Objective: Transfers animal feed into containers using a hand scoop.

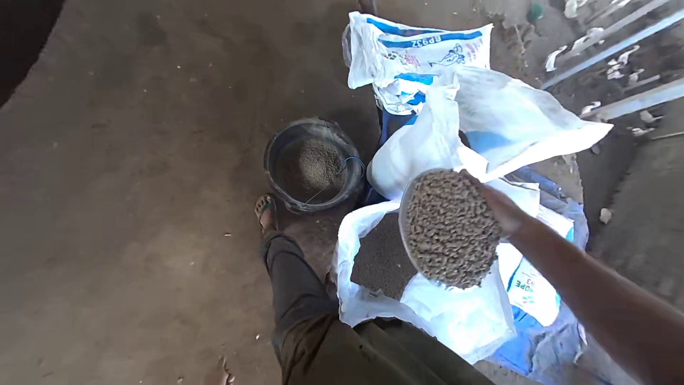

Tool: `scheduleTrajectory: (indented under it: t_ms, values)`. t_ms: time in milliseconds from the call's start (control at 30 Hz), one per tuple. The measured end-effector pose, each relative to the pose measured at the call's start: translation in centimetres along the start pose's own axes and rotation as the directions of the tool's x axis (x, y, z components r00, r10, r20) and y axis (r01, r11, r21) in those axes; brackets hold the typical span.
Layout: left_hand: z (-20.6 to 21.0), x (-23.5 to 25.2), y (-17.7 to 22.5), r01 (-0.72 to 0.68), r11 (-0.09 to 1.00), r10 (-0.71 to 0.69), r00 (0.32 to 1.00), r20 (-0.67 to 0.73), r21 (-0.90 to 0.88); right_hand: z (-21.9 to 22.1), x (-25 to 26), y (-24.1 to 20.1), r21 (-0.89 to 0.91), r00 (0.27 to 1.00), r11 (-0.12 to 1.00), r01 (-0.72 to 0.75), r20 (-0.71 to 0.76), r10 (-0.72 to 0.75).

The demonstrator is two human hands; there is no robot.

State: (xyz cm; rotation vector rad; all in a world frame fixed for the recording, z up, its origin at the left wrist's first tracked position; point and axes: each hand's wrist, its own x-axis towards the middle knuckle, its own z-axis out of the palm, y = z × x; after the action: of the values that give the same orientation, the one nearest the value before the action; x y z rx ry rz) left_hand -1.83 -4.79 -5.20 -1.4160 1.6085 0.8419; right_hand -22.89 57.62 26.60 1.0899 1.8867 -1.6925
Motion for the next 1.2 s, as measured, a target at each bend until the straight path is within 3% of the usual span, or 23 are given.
scheduleTrajectory:
  t_ms: [133,233,300,433,600,667,733,800,867,900,933,1000,1067,1133,1200]
  values:
    - [1.8,-0.4,2.1,-0.049,0.994,0.053,0.998,0.038,-0.099,2.3,2.2,-7.2,-0.179,0.989,0.984,0.018,-0.139,-0.044]
    - [2.1,-0.4,4.0,-0.144,0.976,0.150,0.988,0.023,-0.161,3.9,5.7,-10.6,-0.378,0.976,0.922,0.079,-0.158,-0.148]
    - [1.6,-1.0,5.5,-0.203,0.964,0.207,0.978,0.008,-0.173,5.0,8.6,-11.9,-0.545,0.956,0.827,0.142,-0.141,-0.257]
    - [0.2,-2.9,7.3,-0.335,0.928,0.334,0.942,-0.037,-0.161,8.8,13.1,-12.8,-0.844,0.922,0.513,0.155,-0.062,-0.381]
    - [0.5,-8.8,12.1,-0.563,0.795,0.578,0.816,-0.001,-0.227,13.2,18.2,-8.5,-0.923,0.836,0.291,0.251,0.055,-0.547]
    - [1.3,-11.8,14.4,-0.691,0.687,0.722,0.685,0.101,-0.227,13.2,19.6,-5.9,-0.917,0.721,0.161,0.366,0.169,-0.672]
    - [2.6,-14.7,16.7,-0.817,0.541,0.835,0.492,0.248,-0.199,11.9,20.3,-3.7,-0.859,0.505,-0.004,0.511,0.304,-0.808]
    - [4.5,-17.6,18.9,-0.892,0.421,0.853,0.326,0.406,-0.167,10.0,19.1,-2.7,-0.782,0.289,-0.125,0.611,0.367,-0.884]
    - [6.7,-20.9,20.9,-0.919,0.378,0.785,0.253,0.566,-0.112,8.0,14.6,-3.1,-0.729,0.173,-0.137,0.670,0.333,-0.927]
    - [7.8,-22.6,21.8,-0.924,0.376,0.730,0.249,0.637,-0.068,7.0,10.9,-3.5,-0.725,0.166,-0.121,0.678,0.311,-0.936]
    - [8.8,-24.0,22.4,-0.926,0.376,0.677,0.253,0.691,-0.029,5.9,6.5,-3.9,-0.740,0.212,-0.087,0.668,0.300,-0.930]
    - [10.9,-25.9,23.1,-0.921,0.388,0.592,0.290,0.752,0.049,3.8,-3.3,-4.0,-0.809,0.400,-0.037,0.587,0.329,-0.855]
    - [12.5,-26.9,23.0,-0.916,0.389,0.549,0.318,0.773,0.101,2.9,-9.7,-1.4,-0.836,0.573,0.036,0.548,0.344,-0.744]
    - [13.6,-27.6,22.4,-0.928,0.364,0.594,0.302,0.746,0.086,3.6,-10.0,3.5,-0.847,0.797,0.246,0.471,0.289,-0.531]
    - [14.3,-28.1,21.7,-0.946,0.321,0.652,0.261,0.712,0.052,4.7,-4.2,10.0,-0.842,0.937,0.444,0.306,0.183,-0.298]
